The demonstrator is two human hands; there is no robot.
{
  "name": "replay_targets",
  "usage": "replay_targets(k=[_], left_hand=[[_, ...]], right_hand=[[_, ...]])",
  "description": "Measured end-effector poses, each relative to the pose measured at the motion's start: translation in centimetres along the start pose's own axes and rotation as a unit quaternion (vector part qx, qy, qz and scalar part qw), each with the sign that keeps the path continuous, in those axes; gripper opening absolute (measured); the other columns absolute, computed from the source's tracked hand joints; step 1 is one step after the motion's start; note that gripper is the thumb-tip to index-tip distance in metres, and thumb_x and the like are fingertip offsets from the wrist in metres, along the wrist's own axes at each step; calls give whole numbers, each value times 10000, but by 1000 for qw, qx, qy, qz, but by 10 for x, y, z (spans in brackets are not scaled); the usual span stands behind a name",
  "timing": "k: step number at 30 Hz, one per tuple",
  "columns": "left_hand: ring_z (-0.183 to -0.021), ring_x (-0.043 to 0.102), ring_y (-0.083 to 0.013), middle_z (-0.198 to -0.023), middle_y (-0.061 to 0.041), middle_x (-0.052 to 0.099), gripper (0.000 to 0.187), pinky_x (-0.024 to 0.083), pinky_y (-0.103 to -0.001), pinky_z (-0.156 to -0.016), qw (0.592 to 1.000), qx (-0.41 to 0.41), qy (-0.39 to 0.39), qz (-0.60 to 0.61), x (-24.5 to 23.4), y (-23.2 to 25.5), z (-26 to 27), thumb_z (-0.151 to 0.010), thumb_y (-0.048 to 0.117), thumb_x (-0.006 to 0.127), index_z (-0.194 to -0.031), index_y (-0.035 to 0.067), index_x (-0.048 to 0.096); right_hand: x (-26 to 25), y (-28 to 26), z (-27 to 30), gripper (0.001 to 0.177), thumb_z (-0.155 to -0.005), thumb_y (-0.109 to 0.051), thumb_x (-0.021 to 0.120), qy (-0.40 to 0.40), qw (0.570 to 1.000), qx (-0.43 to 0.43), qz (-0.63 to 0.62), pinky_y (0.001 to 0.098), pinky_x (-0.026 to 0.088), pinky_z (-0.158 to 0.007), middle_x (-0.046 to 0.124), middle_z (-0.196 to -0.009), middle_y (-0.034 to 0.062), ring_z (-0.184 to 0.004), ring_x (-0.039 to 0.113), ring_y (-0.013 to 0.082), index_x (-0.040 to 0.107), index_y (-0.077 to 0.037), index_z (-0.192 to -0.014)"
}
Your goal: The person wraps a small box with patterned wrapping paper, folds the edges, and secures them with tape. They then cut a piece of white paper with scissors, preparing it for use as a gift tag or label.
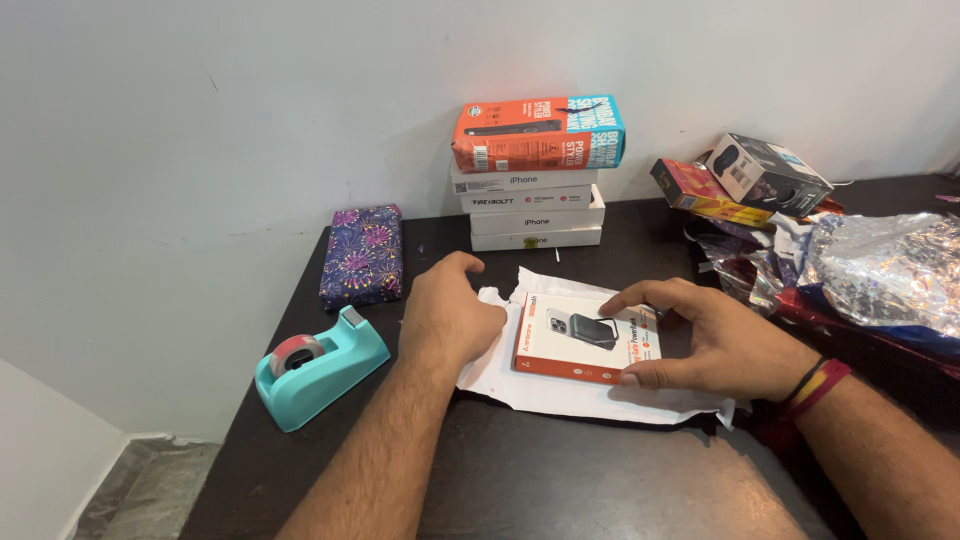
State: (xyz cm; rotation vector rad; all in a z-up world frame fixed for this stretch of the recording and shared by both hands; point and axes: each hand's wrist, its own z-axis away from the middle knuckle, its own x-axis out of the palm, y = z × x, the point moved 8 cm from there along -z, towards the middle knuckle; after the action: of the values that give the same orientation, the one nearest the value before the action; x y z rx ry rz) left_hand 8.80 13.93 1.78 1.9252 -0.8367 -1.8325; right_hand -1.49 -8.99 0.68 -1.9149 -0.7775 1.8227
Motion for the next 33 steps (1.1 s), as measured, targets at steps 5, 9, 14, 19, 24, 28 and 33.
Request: replay_targets(k=[5, 9, 14, 19, 24, 28, 33], left_hand=[[-945, 756, -233, -1021, -99, 785, 469, 582, -375, -872, 998, -1, 24, 60, -4, -6, 9, -784, 159, 760, -1248, 166, 693], [-808, 774, -178, -881, -45, 799, 333, 601, -343, -780, 995, 14, 38, 91, -9, -9, 12, -812, 152, 761, -1145, 144, 744], [-719, 760, -127, -796, -40, 798, 288, 588, -308, -703, 985, 1, 57, 162, -14, -17, 12, -790, 148, 811, -1069, 102, 758], [-645, 729, -127, -740, -28, 781, 199, 570, -302, -659, 988, 9, 64, 140, -16, -19, 13, -831, 151, 773, -1024, 100, 775], [-697, 734, -137, -784, -64, 795, 214, 562, -307, -667, 972, -7, 56, 227, -11, -24, 12, -925, 215, 709, -1066, 72, 783], [-806, 759, -124, -932, -78, 804, 488, 586, -288, -727, 960, -29, -33, 278, 0, -30, 11, -798, 154, 788, -1266, 81, 672], [-822, 764, -136, -969, -70, 788, 751, 607, -291, -732, 963, 3, -71, 259, 3, -25, 14, -671, 26, 776, -1389, 108, 571]], right_hand=[[2, 1, -1, 687, -640, -438, 906, 2, 1000, -6, 3, 377, 484, -1022, 724, -1274, -36, -1178, 587, 189, 722, -262, -1278], [2, 0, -1, 693, -641, -444, 897, -1, 1000, -10, -4, 375, 486, -1033, 691, -1262, -26, -1180, 591, 188, 716, -256, -1283], [0, 0, -1, 702, -621, -454, 905, 2, 1000, 14, 7, 372, 499, -1013, 686, -1234, -33, -1146, 600, 188, 721, -270, -1274], [1, 3, 0, 700, -628, -433, 912, 0, 1000, 25, 6, 366, 476, -1035, 681, -1252, -39, -1175, 587, 172, 724, -271, -1283], [2, 5, -2, 697, -641, -421, 900, -2, 999, -17, -31, 366, 488, -1042, 680, -1262, -4, -1166, 614, 194, 718, -209, -1280], [5, 3, 2, 644, -718, -377, 884, -16, 998, -18, -56, 383, 530, -1027, 693, -1222, 59, -1155, 656, 231, 679, -132, -1278], [-4, -17, -7, 570, -796, -378, 821, 3, 1000, 9, -19, 385, 573, -901, 669, -1229, 39, -1149, 649, 203, 677, -150, -1298]])
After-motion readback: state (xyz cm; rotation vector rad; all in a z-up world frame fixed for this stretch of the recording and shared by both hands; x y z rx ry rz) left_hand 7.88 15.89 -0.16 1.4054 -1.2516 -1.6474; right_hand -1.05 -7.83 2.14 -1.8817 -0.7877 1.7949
